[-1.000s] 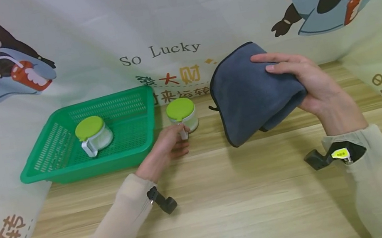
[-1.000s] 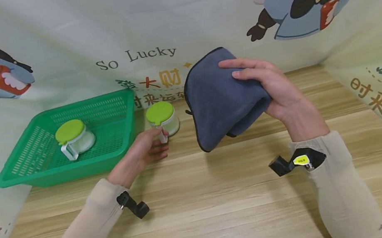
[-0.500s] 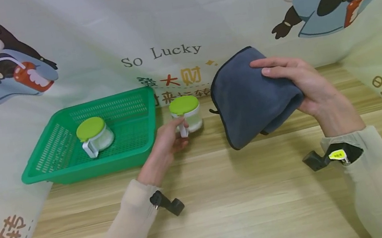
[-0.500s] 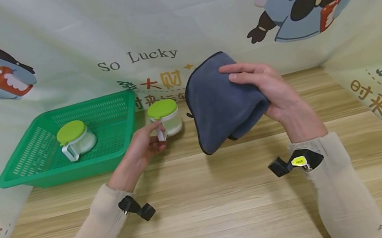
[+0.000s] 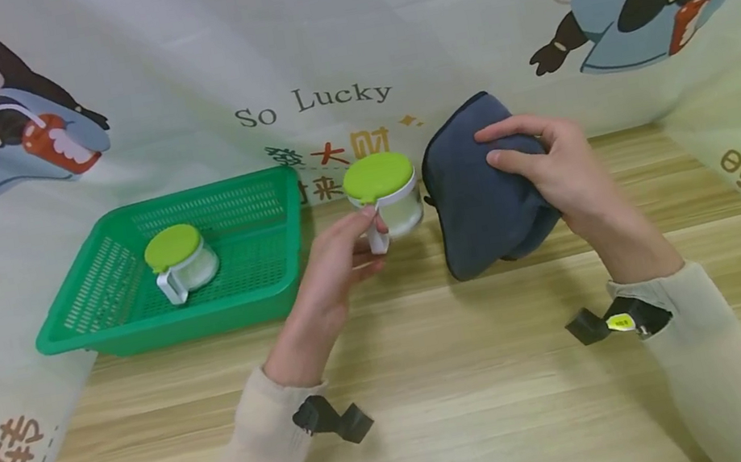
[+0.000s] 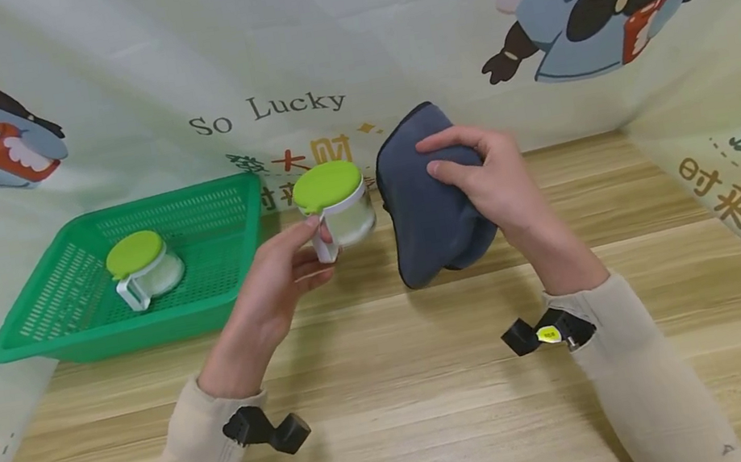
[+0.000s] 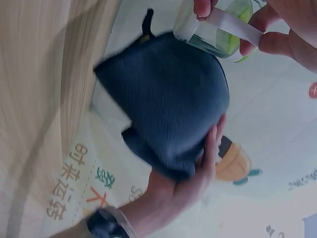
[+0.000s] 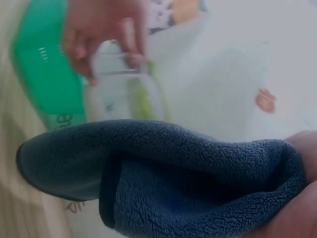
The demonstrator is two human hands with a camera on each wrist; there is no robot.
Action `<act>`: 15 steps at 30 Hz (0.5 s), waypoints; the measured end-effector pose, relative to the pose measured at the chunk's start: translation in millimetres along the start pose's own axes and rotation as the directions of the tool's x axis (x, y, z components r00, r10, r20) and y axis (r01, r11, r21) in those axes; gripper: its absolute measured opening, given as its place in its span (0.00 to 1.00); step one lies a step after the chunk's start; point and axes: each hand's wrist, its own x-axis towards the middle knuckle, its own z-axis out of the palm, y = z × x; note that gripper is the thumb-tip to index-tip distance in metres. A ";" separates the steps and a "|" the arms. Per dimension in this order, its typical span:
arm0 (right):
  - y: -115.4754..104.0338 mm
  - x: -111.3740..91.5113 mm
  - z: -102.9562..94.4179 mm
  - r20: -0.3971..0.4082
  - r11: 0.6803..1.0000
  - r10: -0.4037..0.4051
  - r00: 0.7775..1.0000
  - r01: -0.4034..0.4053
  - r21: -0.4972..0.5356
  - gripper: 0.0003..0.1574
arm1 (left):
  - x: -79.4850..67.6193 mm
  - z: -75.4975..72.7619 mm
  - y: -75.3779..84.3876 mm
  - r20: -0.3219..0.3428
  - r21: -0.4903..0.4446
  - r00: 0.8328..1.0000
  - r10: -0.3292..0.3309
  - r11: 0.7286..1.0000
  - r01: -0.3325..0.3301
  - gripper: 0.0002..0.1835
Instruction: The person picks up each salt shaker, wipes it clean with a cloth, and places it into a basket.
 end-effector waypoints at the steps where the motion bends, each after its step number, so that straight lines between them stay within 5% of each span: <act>1: 0.5 0.1 3.5 -0.009 0.999 -0.007 1.000 0.007 -0.041 0.29 | -2.3 1.7 1.0 0.005 -0.005 1.000 0.004 1.000 -0.004 0.16; 4: 2.5 0.6 13.9 -0.016 0.987 0.018 1.000 -0.020 -0.160 0.46 | -7.1 6.0 2.4 0.016 -0.008 1.000 0.019 1.000 -0.019 0.15; 6: 3.5 -0.3 20.3 -0.009 0.970 0.038 0.999 -0.039 -0.241 0.49 | -9.7 9.1 2.7 0.022 0.000 0.999 0.026 1.000 -0.026 0.15; 12: 10.4 -5.6 37.4 0.014 0.915 -0.074 0.997 0.073 -0.397 0.19 | -13.4 16.2 0.9 0.023 0.005 0.999 0.030 1.000 -0.030 0.15; 15: 11.8 -10.2 45.5 0.024 0.886 -0.146 0.989 0.142 -0.442 0.17 | -13.8 17.5 0.7 0.009 0.004 0.999 0.035 0.999 -0.035 0.16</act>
